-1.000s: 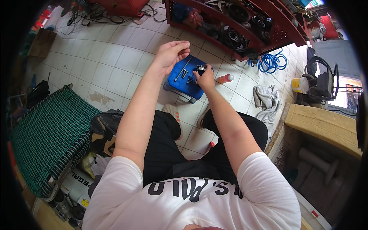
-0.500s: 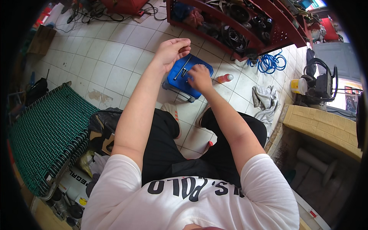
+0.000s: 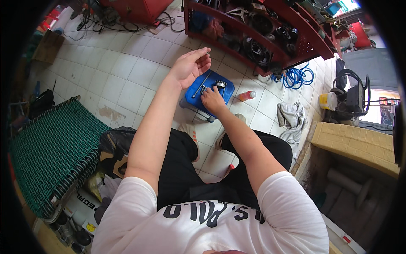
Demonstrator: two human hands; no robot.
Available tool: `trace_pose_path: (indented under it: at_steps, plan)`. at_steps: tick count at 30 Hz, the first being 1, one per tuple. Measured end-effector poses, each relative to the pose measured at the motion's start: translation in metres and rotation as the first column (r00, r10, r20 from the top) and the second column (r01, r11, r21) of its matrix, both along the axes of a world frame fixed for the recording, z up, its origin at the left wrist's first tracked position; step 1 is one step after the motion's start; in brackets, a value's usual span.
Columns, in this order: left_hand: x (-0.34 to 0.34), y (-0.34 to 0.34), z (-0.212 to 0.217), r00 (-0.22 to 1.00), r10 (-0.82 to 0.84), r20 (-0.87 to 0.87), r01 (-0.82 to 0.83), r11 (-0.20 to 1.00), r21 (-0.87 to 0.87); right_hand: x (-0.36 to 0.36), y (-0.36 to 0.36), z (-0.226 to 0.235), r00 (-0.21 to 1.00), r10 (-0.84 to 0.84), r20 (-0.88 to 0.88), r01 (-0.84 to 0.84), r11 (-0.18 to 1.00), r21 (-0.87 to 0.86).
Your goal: The person sits on the floor of a workshop and assembles a small mechanical component using a screwdriver and small metal parts. They pick up screws and a cylindrical housing, insert the screws, and tighten them while seated on a blue stool.
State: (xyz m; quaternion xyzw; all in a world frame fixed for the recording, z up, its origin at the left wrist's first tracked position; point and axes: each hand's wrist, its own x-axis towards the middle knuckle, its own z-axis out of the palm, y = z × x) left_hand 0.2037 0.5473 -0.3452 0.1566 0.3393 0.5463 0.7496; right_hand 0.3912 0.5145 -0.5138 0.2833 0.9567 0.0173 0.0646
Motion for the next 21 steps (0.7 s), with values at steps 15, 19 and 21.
trace_pose_path:
  at_steps: [15,19,21]
  plan:
    - [0.034,-0.017,0.018,0.980,-0.175,0.090,0.159,0.974,0.161,0.066,0.006,0.249,0.299,-0.802,-0.517,-0.330,0.422,-0.845]
    - [0.048,-0.026,0.025,0.968,-0.230,0.096,0.207,0.956,0.210,0.073,0.015,0.244,0.068,-0.827,-0.558,-0.284,0.520,-0.806]
    - [0.048,-0.029,0.024,0.966,-0.240,0.098,0.215,0.953,0.216,0.074,0.022,0.235,0.085,-0.782,-0.617,-0.228,0.588,-0.776]
